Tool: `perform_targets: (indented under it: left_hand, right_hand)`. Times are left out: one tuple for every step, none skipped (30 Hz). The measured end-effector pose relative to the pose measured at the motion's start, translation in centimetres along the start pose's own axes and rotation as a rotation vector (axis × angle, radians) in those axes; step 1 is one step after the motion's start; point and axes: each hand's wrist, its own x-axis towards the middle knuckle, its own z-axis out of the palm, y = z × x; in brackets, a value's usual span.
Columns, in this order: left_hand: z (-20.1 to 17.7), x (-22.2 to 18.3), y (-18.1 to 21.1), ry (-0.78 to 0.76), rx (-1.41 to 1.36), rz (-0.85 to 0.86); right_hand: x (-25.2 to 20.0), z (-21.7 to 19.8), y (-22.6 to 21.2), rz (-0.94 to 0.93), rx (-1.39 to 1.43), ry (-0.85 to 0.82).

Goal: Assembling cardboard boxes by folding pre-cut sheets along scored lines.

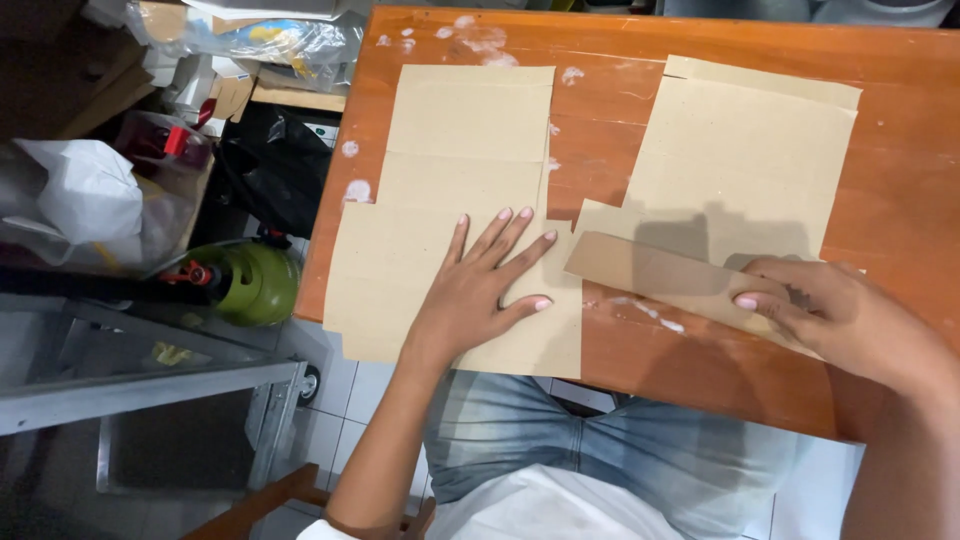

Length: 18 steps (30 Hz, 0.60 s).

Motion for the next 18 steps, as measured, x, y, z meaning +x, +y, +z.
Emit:
perform_targets:
  left_hand:
    - [-0.2, -0.1, 0.0, -0.005, -0.002, 0.000]
    - [-0.4, -0.1, -0.1, -0.030, -0.028, -0.018]
    - [-0.5, 0.1, -0.2, -0.053, -0.050, -0.033]
    - [-0.1, -0.1, 0.4, -0.055, -0.049, -0.029]
    - [0.3, -0.2, 0.9, -0.063, -0.058, -0.053]
    - [0.7, -0.3, 1.5, -0.070, -0.067, -0.077]
    - [0.9, -0.3, 1.8, -0.072, -0.066, -0.070]
    - [1.0, -0.2, 2.1, -0.078, -0.123, -0.091]
    - [1.3, -0.3, 2.6, -0.087, -0.185, -0.112]
    - [0.7, -0.2, 3.4, -0.093, -0.189, -0.106]
    - [0.1, 0.0, 4.2, -0.063, -0.254, -0.144]
    - [-0.4, 0.2, 5.0, -0.034, -0.319, -0.183]
    - [-0.4, 0.9, 5.6, -0.038, -0.323, -0.169]
    - [-0.5, 1.5, 6.2, 0.128, -0.196, -0.093]
    - [-0.5, 2.3, 6.8, 0.298, -0.070, -0.015]
    - [-0.7, 3.7, 7.3, 0.298, -0.078, 0.001]
    - [-1.0, 5.0, 7.8, 0.323, -0.122, 0.165]
    - [-1.4, 6.4, 8.2, 0.347, -0.166, 0.330]
  right_hand:
    - [-0.1, 0.0, 0.0, 0.003, 0.002, -0.003]
    - [-0.1, 0.0, 0.0, -0.039, -0.039, 0.055]
    - [-0.1, 0.0, 0.0, -0.082, -0.080, 0.119]
    - [-0.3, 0.2, -0.4, -0.080, -0.078, 0.121]
    - [-0.6, 0.2, -0.9, -0.109, -0.117, 0.184]
    - [-0.8, 0.2, -1.4, -0.136, -0.157, 0.248]
    - [-0.8, 0.5, -1.3, -0.132, -0.154, 0.252]
    - [-0.8, 0.8, -1.3, -0.140, -0.201, 0.276]
    - [-0.9, 1.0, -1.1, -0.143, -0.249, 0.296]
    - [-0.9, 1.0, -1.3, -0.134, -0.247, 0.296]
    - [-0.9, 0.9, -1.4, -0.137, -0.237, 0.253]
    - [-0.9, 0.7, -1.5, -0.139, -0.226, 0.211]
    - [-0.4, 0.9, -0.9, -0.126, -0.225, 0.219]
    - [0.0, 1.0, -0.3, -0.151, -0.221, 0.198]
    - [0.4, 1.1, 0.4, -0.175, -0.218, 0.179]
    - [0.6, 1.0, 0.7, -0.161, -0.219, 0.189]
    - [0.9, 1.0, 0.8, -0.228, -0.190, 0.193]
    - [1.1, 0.9, 0.9, -0.296, -0.161, 0.197]
